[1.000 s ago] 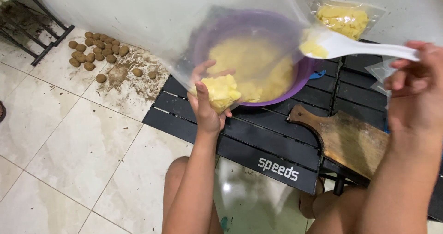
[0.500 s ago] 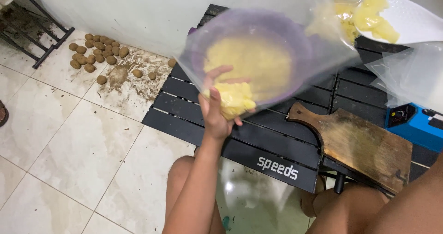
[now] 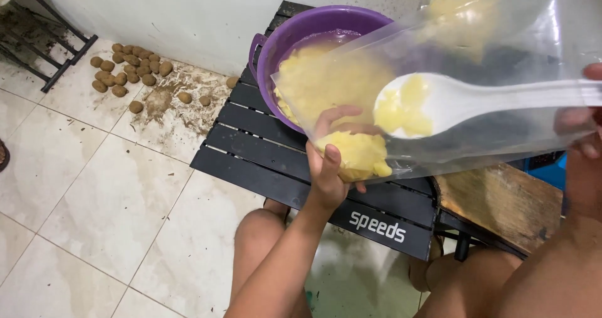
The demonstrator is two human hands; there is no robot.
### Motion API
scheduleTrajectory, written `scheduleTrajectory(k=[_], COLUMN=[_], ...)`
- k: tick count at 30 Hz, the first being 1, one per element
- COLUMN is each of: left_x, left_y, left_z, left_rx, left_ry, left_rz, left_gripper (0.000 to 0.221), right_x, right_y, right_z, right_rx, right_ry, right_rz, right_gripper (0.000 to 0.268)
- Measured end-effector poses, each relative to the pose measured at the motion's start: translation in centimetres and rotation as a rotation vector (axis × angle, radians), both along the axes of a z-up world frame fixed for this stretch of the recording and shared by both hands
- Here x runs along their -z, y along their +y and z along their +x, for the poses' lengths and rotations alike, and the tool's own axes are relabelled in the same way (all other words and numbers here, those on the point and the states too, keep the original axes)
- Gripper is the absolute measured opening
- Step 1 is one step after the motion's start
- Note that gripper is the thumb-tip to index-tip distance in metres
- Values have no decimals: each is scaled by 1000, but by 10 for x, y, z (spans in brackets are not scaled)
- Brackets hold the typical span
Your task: Scooping yellow fruit slices from a purple basin into a clear plastic bag using a white plastic spoon and hands.
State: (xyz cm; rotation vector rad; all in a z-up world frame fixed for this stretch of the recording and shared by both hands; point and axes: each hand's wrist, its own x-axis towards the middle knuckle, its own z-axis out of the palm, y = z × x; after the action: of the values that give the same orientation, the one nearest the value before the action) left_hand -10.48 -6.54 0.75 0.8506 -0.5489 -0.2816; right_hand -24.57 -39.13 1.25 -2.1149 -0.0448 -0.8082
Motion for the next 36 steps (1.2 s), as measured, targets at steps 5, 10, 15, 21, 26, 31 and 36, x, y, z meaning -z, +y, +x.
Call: scheduleTrajectory(k=[5,10,15,21,26,31,36], left_x=[0,15,23,-12,-14,15,30], left_y=[-7,-12,-17,-4,7,12,20], left_z=[-3,-2,0,-6,-5,5,9], left_rx=[-28,-27,-22,123,200,229,255], left_ry=[34,16,3,10,16,1,12], left_rz=[-35,11,10,139,256,198,130], left_gripper=[83,83,102,103,83,77,81], right_x=[-19,-27,75,26,81,153,-3], right_y=[23,13,-111,-37,-97,-174,6], right_z=[10,17,32,-3,-4,24,13], right_rx=[142,185,131,150,26,-4,188], right_ry=[66,300,454,230,418,629,549], right_rz=[26,97,384,190,388,284,235], right_gripper=[48,56,35,32,51,69,45])
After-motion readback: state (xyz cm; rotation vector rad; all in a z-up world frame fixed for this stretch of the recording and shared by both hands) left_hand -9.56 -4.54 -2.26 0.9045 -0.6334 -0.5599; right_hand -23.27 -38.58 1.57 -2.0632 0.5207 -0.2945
